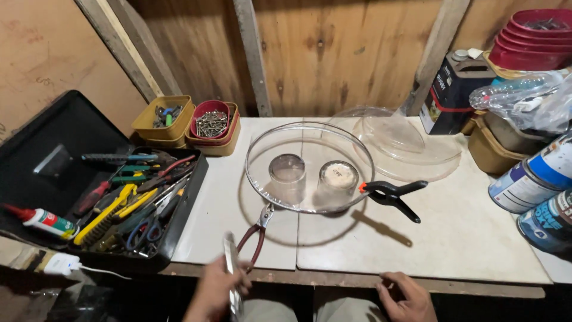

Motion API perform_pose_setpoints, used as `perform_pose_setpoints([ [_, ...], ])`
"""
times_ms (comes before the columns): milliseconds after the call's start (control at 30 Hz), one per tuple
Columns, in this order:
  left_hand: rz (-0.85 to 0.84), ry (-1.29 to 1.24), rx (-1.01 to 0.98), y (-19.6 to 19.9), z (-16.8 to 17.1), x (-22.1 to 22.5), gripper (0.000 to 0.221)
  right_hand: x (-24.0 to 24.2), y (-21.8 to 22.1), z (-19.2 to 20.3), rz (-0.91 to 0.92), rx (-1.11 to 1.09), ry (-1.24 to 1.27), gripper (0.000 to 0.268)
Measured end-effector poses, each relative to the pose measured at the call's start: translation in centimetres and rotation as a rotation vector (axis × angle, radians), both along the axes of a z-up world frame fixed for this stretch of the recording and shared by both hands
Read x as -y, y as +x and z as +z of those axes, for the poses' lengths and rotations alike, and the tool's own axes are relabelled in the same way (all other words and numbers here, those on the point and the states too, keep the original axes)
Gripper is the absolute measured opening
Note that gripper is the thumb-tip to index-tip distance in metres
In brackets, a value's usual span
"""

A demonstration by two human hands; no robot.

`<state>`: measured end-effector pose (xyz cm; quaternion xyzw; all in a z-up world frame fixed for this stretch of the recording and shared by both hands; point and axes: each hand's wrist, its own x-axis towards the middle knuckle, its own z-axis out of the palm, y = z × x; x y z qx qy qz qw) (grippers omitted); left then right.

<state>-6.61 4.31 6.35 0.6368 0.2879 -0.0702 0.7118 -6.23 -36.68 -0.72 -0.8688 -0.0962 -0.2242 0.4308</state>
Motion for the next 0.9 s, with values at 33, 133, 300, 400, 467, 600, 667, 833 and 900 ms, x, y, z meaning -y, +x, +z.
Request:
perform_pose_setpoints([
  [33,0.096,0.067,0.042,0.6,1.3,-0.3,0.019,0.2,-0.5,-0.3,-0.049,0.012,-0.031,0.014],
  [133,-0.151,0.957,-0.088,4.3,-0.5,-4.0,0.039,0.6,-1.3,-3.3,-0.016,0.083,-0.002,0.020],
  [300,-0.339,1.122,-0.300,8.1,0.4,-4.0,0.030,0.8,-3.1,-2.3,0.001,-0.040,0.003,0.012],
  [400,-0.326,1.183,-0.264,9.7,-0.9,-4.0,0.038,1.2,-3.9,-1.7,-0.112,-0.043,0.030,0.008],
  [467,-0.311,1.221,-0.189,9.4,-0.7,-3.3,0.040,2.6,-4.5,-3.1,-0.167,-0.035,0.051,0.007],
  [600,-0.253,1.348,-0.073,8.7,-2.3,-2.0,0.041,9.7,-2.0,-17.1,-0.227,-0.392,0.030,0.022],
  [667,-0.173,1.451,0.038,7.0,-0.9,-0.7,0.042,11.2,-0.6,-21.1,-0.235,-0.562,0.065,0.029],
  [833,-0.829,1.064,-0.291,-1.4,-4.0,3.5,0.025,2.0,-2.9,-1.9,-0.284,-0.399,0.117,0.016],
  [900,-0.879,1.050,-0.395,-2.2,-3.9,6.0,0.029,2.5,0.3,-3.5,-0.121,-0.335,0.120,0.015],
])
